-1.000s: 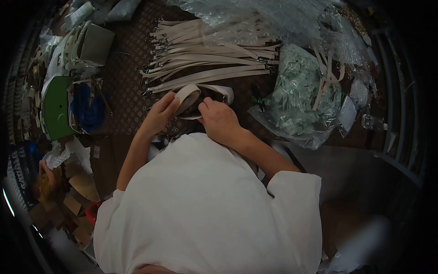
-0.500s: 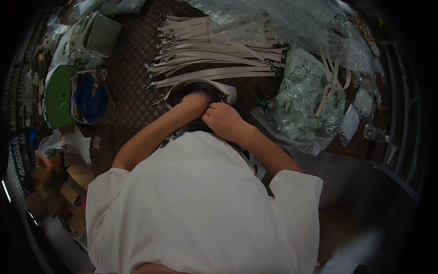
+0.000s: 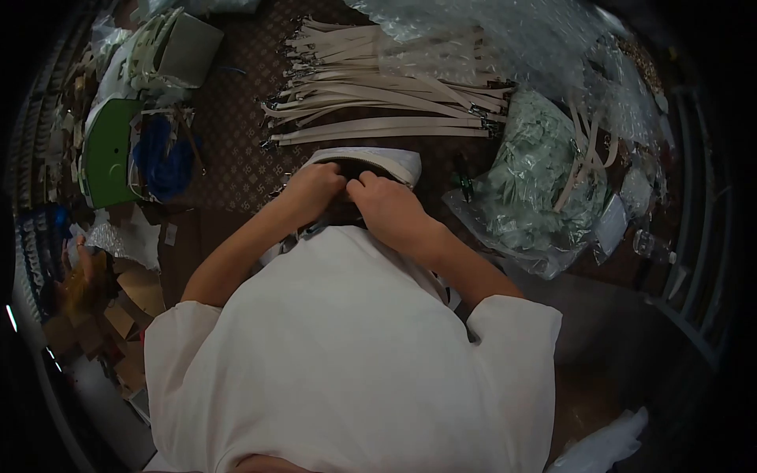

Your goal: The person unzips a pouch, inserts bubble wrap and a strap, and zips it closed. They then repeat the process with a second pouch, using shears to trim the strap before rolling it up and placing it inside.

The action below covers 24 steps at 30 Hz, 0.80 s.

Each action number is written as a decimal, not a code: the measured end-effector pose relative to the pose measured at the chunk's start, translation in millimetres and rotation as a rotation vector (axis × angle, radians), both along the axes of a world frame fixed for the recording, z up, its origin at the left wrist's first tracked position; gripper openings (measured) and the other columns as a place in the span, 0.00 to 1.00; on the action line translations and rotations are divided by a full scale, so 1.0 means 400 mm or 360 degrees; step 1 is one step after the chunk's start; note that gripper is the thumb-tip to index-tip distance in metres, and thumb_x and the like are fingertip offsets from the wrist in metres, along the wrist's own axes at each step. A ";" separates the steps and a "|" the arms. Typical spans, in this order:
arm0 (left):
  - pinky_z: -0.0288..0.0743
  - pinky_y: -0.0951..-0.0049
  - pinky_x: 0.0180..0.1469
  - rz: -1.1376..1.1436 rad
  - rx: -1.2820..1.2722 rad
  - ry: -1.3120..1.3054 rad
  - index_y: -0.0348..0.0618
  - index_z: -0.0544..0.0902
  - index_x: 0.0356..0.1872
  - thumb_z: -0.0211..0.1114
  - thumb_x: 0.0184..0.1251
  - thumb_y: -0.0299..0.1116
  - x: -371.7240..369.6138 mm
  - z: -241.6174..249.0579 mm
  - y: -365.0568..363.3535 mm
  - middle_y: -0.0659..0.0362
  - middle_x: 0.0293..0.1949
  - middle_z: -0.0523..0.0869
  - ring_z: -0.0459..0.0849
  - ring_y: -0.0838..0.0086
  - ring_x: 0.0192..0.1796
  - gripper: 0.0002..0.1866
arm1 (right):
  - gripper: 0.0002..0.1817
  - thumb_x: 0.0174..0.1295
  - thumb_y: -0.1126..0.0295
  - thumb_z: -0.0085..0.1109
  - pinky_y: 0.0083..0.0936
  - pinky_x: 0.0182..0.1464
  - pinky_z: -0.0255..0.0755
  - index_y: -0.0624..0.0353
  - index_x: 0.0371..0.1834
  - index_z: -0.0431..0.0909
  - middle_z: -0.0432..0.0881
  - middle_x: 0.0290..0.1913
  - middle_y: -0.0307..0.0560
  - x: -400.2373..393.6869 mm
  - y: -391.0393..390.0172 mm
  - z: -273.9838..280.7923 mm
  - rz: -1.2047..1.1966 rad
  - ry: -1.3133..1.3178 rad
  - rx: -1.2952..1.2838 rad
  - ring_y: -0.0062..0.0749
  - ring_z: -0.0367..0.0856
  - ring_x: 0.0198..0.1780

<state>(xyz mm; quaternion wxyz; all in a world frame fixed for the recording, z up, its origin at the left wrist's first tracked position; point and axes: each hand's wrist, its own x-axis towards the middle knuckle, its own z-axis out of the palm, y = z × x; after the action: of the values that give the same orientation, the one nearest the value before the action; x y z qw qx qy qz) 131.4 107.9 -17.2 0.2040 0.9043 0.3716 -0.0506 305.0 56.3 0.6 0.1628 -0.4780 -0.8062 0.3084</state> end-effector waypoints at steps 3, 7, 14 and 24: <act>0.77 0.63 0.36 0.0060 -0.0010 0.0109 0.40 0.82 0.23 0.58 0.46 0.25 0.032 -0.036 0.022 0.50 0.28 0.81 0.82 0.56 0.33 0.05 | 0.05 0.52 0.74 0.52 0.35 0.34 0.73 0.63 0.31 0.74 0.75 0.33 0.50 -0.020 0.015 -0.037 -0.0039 -0.0298 0.0083 0.44 0.78 0.31; 0.77 0.63 0.35 0.0147 0.0058 -0.0009 0.40 0.82 0.23 0.59 0.44 0.24 0.030 -0.054 0.045 0.50 0.27 0.82 0.82 0.55 0.32 0.05 | 0.05 0.50 0.75 0.53 0.33 0.35 0.75 0.64 0.29 0.77 0.77 0.32 0.53 -0.068 0.070 -0.082 -0.0125 -0.0627 -0.0036 0.46 0.80 0.33; 0.75 0.63 0.39 -0.0085 -0.0233 0.0020 0.36 0.81 0.23 0.59 0.45 0.23 -0.057 -0.016 -0.017 0.50 0.32 0.80 0.80 0.56 0.36 0.04 | 0.07 0.47 0.77 0.51 0.34 0.36 0.76 0.64 0.27 0.80 0.79 0.31 0.57 -0.053 0.059 -0.060 0.0157 -0.0681 -0.0261 0.46 0.81 0.34; 0.74 0.70 0.37 0.0521 0.0276 -0.0839 0.38 0.81 0.34 0.62 0.53 0.27 -0.139 0.088 -0.034 0.53 0.33 0.79 0.79 0.61 0.37 0.07 | 0.07 0.53 0.71 0.53 0.31 0.34 0.75 0.61 0.26 0.80 0.79 0.32 0.50 -0.056 0.059 -0.057 0.0419 -0.0514 0.0123 0.40 0.80 0.35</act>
<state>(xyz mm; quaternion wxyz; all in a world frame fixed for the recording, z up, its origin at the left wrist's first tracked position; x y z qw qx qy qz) 75.6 94.4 18.2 0.2208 0.8284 0.4494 0.2509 282.6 80.1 -22.3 0.0080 -0.4052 -0.8885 0.2152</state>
